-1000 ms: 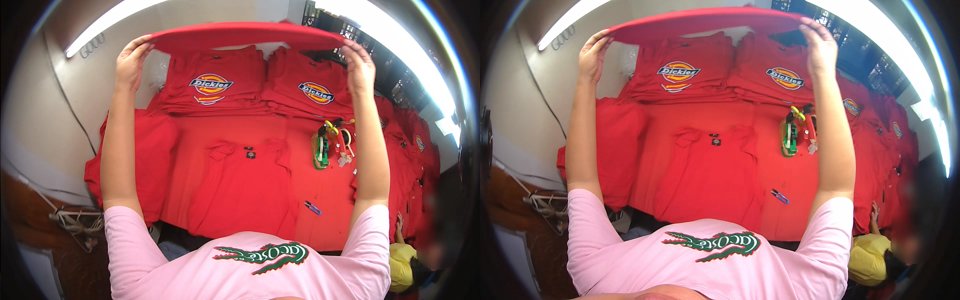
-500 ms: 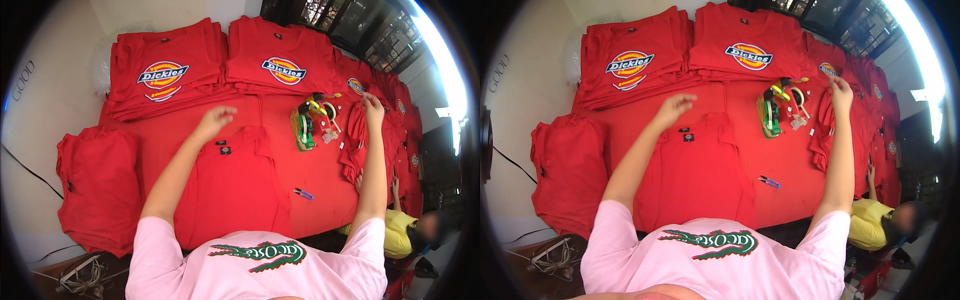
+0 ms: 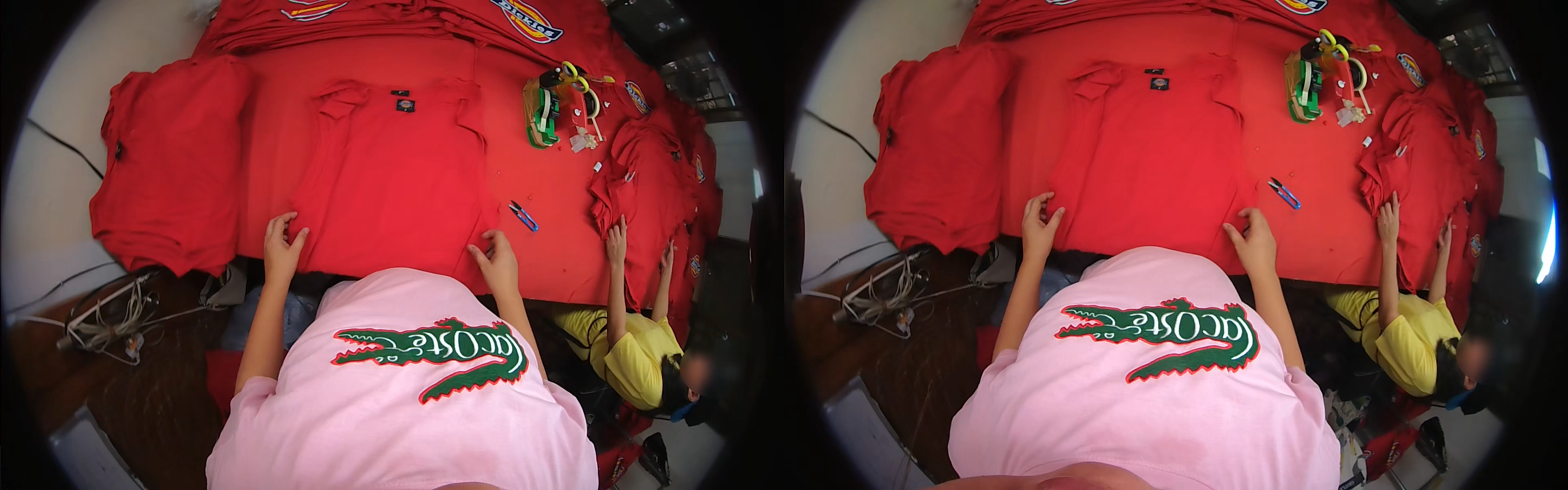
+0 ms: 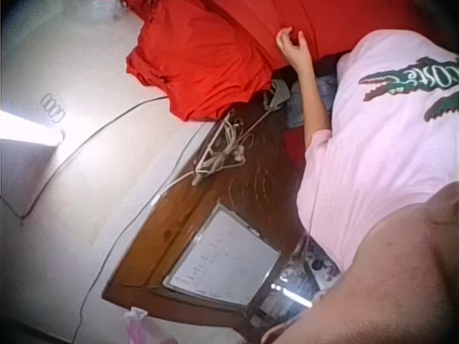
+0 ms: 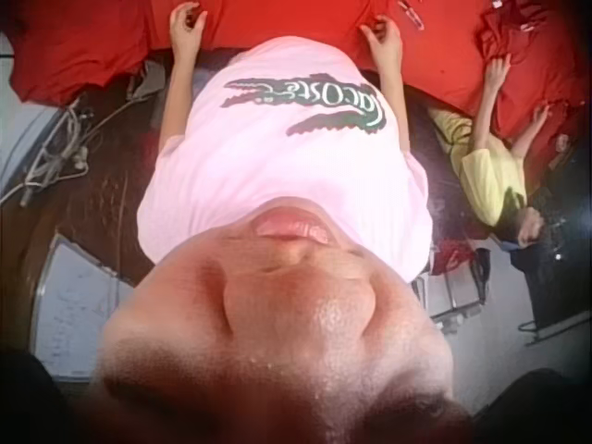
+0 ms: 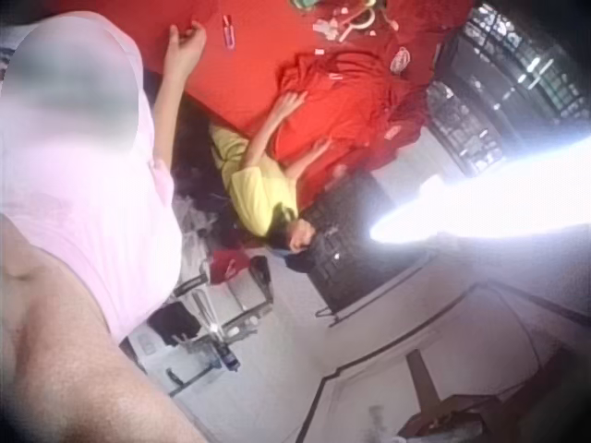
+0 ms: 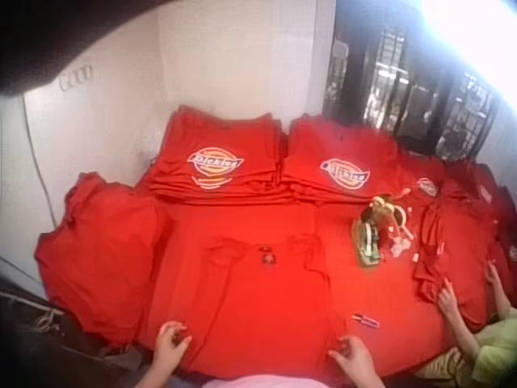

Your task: The person uses scissors to trim loose threads and small white tags from red shirts on a table, smoothing the fabric and lifting the garments to check the collars before stacking them.

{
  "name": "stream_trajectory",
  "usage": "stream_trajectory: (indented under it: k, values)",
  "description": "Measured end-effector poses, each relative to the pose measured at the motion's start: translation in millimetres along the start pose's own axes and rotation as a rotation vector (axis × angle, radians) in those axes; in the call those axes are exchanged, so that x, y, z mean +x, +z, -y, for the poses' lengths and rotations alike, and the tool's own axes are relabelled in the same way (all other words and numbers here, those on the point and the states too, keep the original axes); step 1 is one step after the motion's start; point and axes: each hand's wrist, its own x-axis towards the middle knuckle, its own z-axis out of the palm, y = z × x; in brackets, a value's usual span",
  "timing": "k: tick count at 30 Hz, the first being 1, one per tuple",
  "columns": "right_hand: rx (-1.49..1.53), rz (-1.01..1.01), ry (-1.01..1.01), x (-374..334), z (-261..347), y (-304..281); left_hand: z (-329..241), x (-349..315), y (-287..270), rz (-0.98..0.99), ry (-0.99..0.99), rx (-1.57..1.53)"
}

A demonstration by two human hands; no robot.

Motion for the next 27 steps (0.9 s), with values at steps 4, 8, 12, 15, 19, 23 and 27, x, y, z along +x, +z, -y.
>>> stream_trajectory:
  k: [4,8,12,15,19,23,27]
  values:
    - [-0.138,0.053,-0.066,-5,-4,15,-2,-19,10,-0.068,0.002,0.138]
    - [0.035,-0.241,-0.12,5,-17,25,14,-15,20,-0.191,0.088,0.353]
    - [0.283,-0.214,-0.093,12,-45,33,-4,-6,22,-0.236,0.106,0.384]
    - [0.809,-0.257,-0.203,8,-47,3,-11,-8,2,-0.332,0.103,0.152]
    - [0.946,-0.164,-0.181,-47,-36,-41,9,-34,-26,-0.249,-0.069,-0.228]
    - [0.973,-0.149,-0.019,-97,-76,-41,40,-54,-40,-0.193,-0.073,-0.381]
    - [0.793,-0.089,0.112,-121,-123,-13,47,-76,-33,-0.156,-0.066,-0.24]
